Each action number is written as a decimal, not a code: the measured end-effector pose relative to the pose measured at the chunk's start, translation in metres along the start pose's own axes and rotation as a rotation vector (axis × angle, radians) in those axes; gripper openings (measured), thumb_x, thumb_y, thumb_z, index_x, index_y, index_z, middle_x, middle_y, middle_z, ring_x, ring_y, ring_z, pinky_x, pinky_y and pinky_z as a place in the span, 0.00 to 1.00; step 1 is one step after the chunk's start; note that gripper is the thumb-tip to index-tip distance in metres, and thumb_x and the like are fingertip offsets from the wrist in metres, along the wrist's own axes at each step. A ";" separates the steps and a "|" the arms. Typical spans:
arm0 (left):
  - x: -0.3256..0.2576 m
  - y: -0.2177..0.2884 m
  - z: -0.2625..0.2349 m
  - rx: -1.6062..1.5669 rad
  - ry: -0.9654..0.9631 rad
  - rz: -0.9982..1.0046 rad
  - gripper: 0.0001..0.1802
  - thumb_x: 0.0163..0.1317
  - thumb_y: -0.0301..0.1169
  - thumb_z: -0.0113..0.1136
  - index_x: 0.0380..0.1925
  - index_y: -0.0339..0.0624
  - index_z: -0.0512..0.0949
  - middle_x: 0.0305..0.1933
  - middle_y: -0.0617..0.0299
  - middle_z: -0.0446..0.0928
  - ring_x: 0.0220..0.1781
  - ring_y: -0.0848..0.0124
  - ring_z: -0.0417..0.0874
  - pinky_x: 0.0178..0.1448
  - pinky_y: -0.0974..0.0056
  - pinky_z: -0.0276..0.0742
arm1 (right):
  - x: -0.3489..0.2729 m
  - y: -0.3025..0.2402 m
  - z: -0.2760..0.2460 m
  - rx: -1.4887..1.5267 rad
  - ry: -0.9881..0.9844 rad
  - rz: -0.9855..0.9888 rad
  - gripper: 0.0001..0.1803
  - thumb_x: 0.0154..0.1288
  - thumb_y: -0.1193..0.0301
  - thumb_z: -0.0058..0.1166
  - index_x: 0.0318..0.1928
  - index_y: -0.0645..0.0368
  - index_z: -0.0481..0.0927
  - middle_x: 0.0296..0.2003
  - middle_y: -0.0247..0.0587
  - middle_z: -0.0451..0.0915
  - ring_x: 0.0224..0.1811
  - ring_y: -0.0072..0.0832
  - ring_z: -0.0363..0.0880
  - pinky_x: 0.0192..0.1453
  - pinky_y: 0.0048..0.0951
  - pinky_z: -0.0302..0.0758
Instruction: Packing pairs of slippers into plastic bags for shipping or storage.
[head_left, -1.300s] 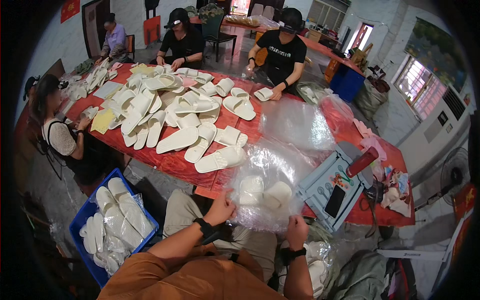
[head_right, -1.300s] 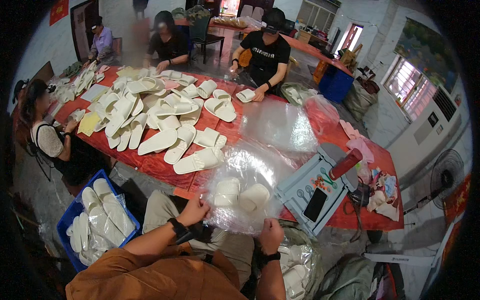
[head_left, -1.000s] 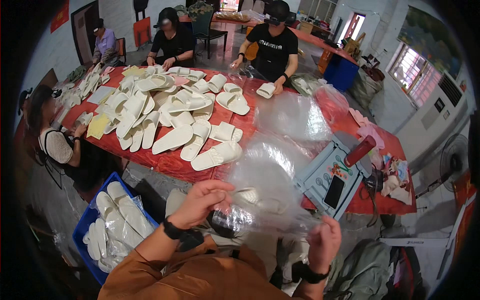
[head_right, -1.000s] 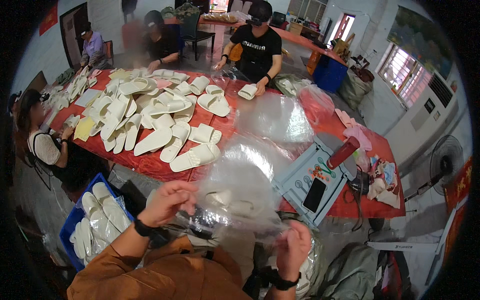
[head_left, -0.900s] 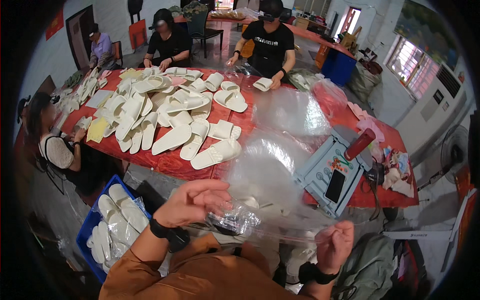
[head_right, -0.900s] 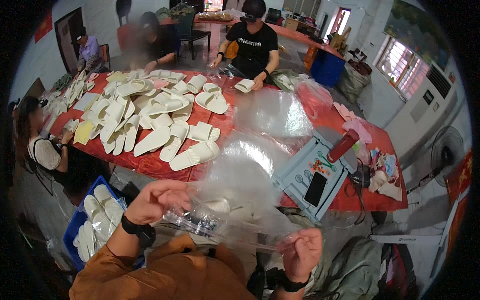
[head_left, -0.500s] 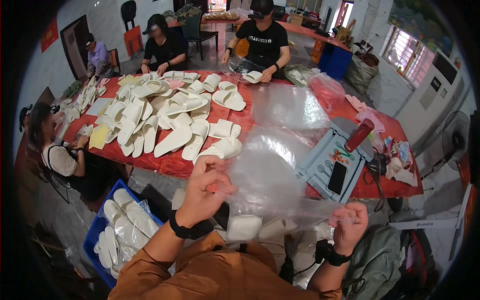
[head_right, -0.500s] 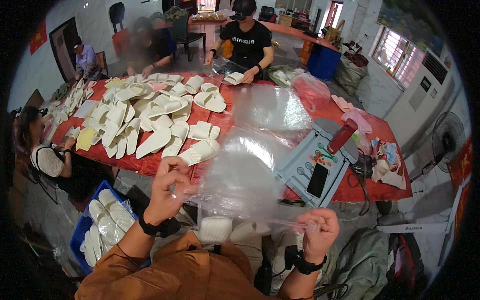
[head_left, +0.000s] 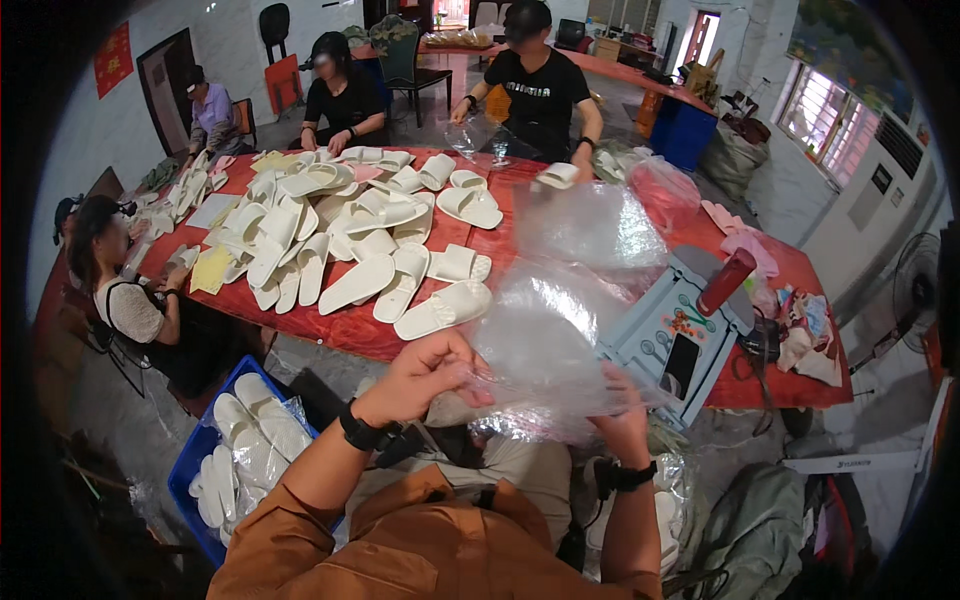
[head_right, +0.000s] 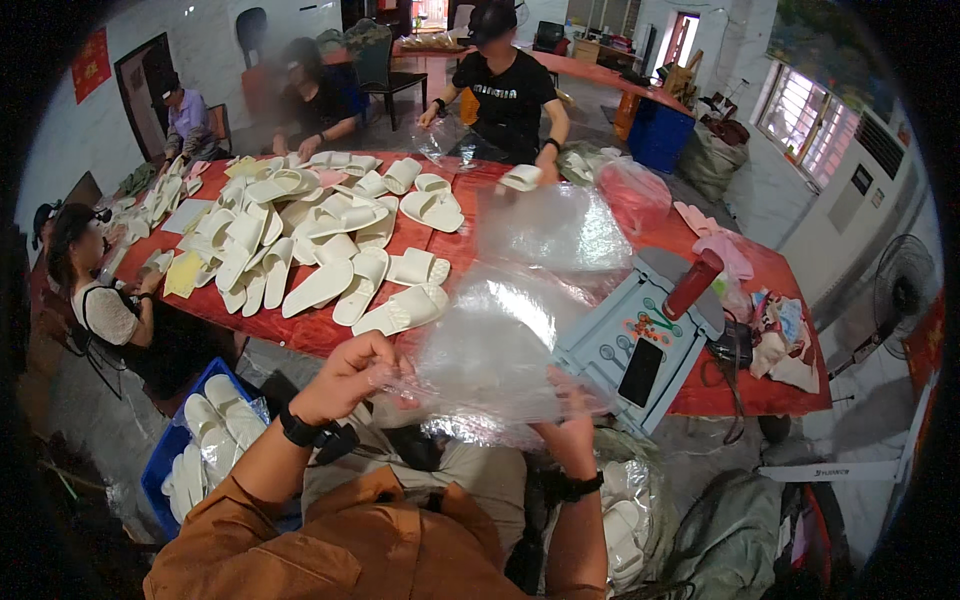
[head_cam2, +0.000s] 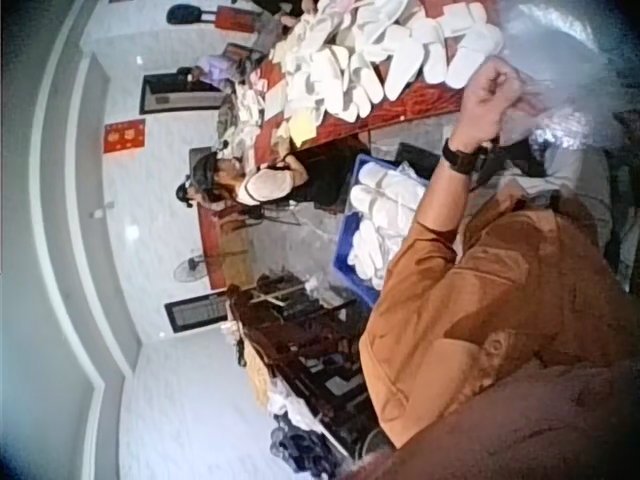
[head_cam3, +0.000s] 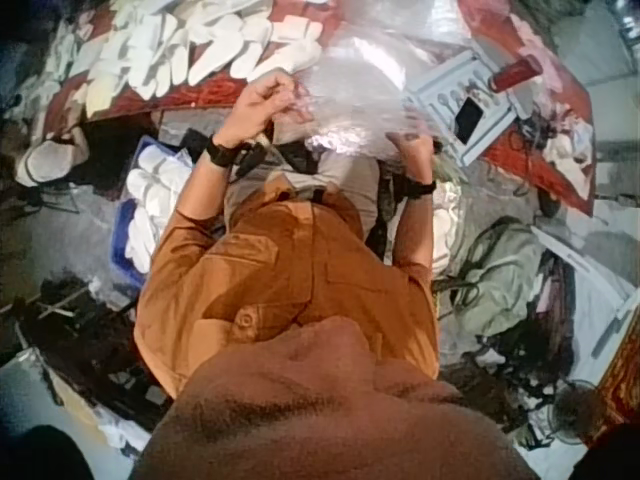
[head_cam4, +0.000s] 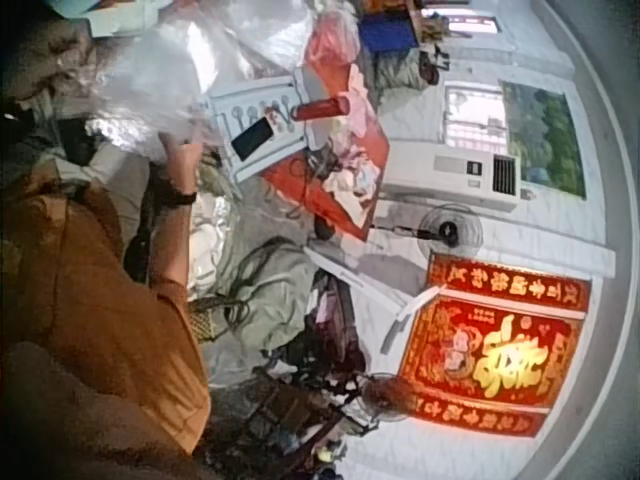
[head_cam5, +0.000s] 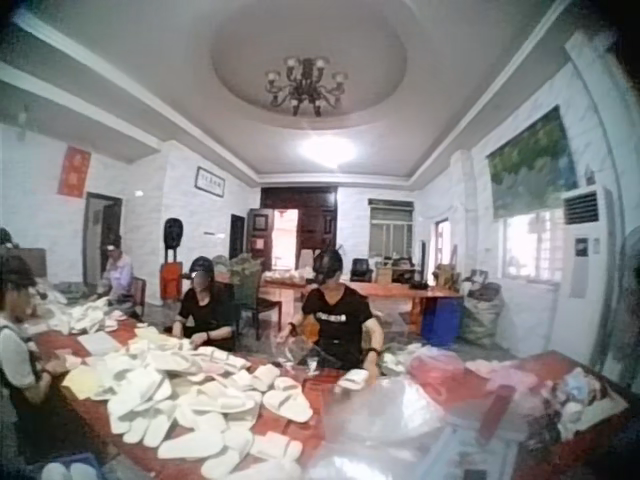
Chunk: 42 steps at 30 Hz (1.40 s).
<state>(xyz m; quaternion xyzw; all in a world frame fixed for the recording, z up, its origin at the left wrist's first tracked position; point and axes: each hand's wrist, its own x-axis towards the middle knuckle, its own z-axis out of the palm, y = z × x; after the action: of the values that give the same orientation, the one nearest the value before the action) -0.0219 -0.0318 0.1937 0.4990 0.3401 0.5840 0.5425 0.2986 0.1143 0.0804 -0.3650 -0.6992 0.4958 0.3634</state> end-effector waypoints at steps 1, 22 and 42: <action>-0.003 0.003 -0.008 -0.037 -0.039 -0.019 0.04 0.75 0.27 0.49 0.42 0.38 0.69 0.48 0.50 0.79 0.45 0.61 0.87 0.46 0.60 0.85 | 0.008 0.000 0.010 0.176 -0.001 -0.070 0.41 0.50 0.79 0.69 0.67 0.62 0.67 0.63 0.44 0.71 0.65 0.32 0.70 0.68 0.35 0.68; 0.026 -0.089 -0.052 0.035 0.492 0.008 0.09 0.74 0.33 0.52 0.37 0.40 0.74 0.38 0.64 0.78 0.46 0.76 0.78 0.55 0.68 0.73 | 0.029 -0.056 0.027 0.419 0.335 -0.085 0.09 0.67 0.81 0.54 0.32 0.57 0.70 0.29 0.32 0.74 0.28 0.21 0.73 0.36 0.26 0.74; -0.059 -0.186 -0.025 0.395 0.371 -0.278 0.12 0.72 0.31 0.55 0.34 0.33 0.80 0.32 0.64 0.82 0.35 0.79 0.80 0.41 0.69 0.77 | -0.100 0.085 0.027 -0.456 0.368 0.084 0.12 0.72 0.71 0.44 0.38 0.64 0.81 0.29 0.33 0.77 0.30 0.25 0.74 0.38 0.30 0.71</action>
<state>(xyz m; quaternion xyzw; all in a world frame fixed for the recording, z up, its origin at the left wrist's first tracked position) 0.0044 -0.0519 0.0000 0.4283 0.6056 0.5076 0.4383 0.3341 0.0363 -0.0222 -0.5498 -0.6992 0.2659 0.3717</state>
